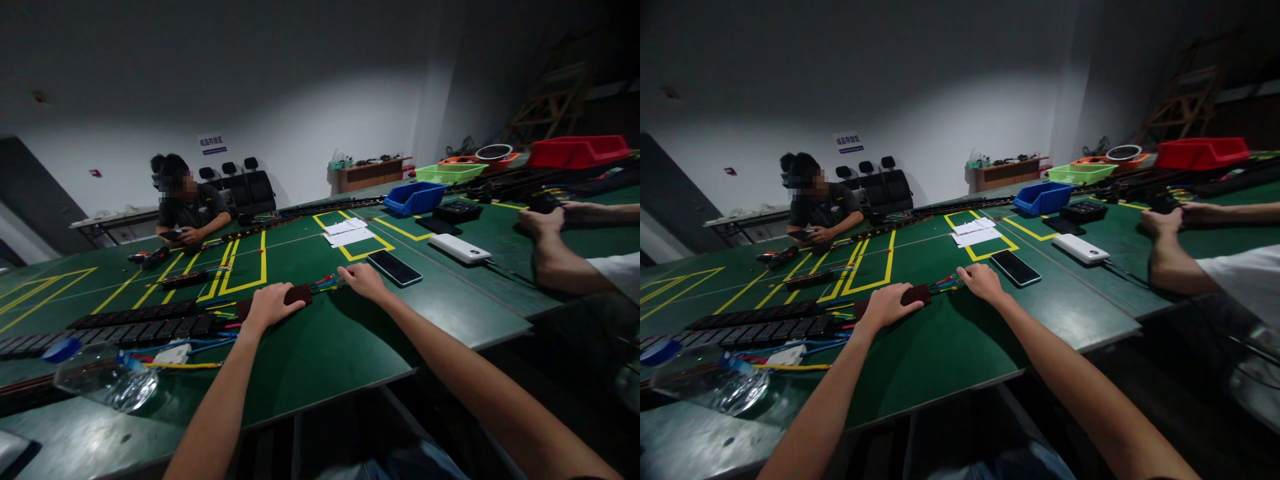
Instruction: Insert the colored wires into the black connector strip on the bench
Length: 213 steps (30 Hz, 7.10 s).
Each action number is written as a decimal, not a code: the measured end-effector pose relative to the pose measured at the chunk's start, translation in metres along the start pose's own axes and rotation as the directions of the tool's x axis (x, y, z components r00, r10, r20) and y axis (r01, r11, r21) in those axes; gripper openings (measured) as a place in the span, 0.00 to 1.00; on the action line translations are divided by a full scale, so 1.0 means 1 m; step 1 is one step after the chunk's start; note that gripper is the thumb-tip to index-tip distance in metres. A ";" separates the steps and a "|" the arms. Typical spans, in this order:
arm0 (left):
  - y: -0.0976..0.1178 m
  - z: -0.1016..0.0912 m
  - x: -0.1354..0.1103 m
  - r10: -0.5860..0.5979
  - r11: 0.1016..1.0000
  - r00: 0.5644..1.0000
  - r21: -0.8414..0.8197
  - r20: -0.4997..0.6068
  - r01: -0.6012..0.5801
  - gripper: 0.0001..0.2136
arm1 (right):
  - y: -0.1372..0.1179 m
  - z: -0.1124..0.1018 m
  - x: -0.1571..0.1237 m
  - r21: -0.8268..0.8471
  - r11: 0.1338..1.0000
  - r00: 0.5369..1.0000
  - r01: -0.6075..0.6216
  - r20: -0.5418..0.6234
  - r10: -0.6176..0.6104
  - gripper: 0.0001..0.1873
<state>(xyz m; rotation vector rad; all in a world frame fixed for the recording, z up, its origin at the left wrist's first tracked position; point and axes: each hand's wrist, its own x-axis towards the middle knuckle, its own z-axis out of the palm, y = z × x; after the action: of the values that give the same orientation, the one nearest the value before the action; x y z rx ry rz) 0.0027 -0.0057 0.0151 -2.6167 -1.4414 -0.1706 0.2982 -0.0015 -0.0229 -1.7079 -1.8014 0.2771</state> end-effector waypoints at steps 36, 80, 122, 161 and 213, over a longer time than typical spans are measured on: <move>0.003 -0.005 0.000 -0.016 1.000 1.000 -0.016 0.024 0.016 0.25 | 0.002 0.001 0.000 0.031 0.998 0.999 -0.047 -0.019 0.047 0.33; 0.000 0.000 0.001 -0.014 1.000 1.000 -0.003 0.017 0.014 0.26 | 0.005 0.007 0.007 0.366 0.930 0.998 0.040 0.038 -0.058 0.39; 0.001 -0.002 0.001 -0.012 1.000 1.000 -0.017 0.002 0.012 0.25 | 0.007 0.018 0.004 0.143 0.970 0.981 0.196 -0.020 -0.195 0.15; 0.002 -0.001 0.001 -0.026 0.999 0.999 -0.032 0.019 0.026 0.26 | -0.003 -0.002 -0.005 -0.108 0.994 0.995 -0.017 0.100 0.028 0.27; 0.000 0.001 0.002 -0.026 1.000 0.999 -0.014 0.024 0.027 0.27 | 0.014 0.015 0.010 0.265 0.963 0.987 0.040 0.139 -0.079 0.13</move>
<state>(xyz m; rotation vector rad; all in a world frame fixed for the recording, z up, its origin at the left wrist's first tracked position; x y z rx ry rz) 0.0038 -0.0043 0.0147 -2.6203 -1.4883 -0.1539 0.3016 0.0140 -0.0390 -1.4782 -1.8265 0.6031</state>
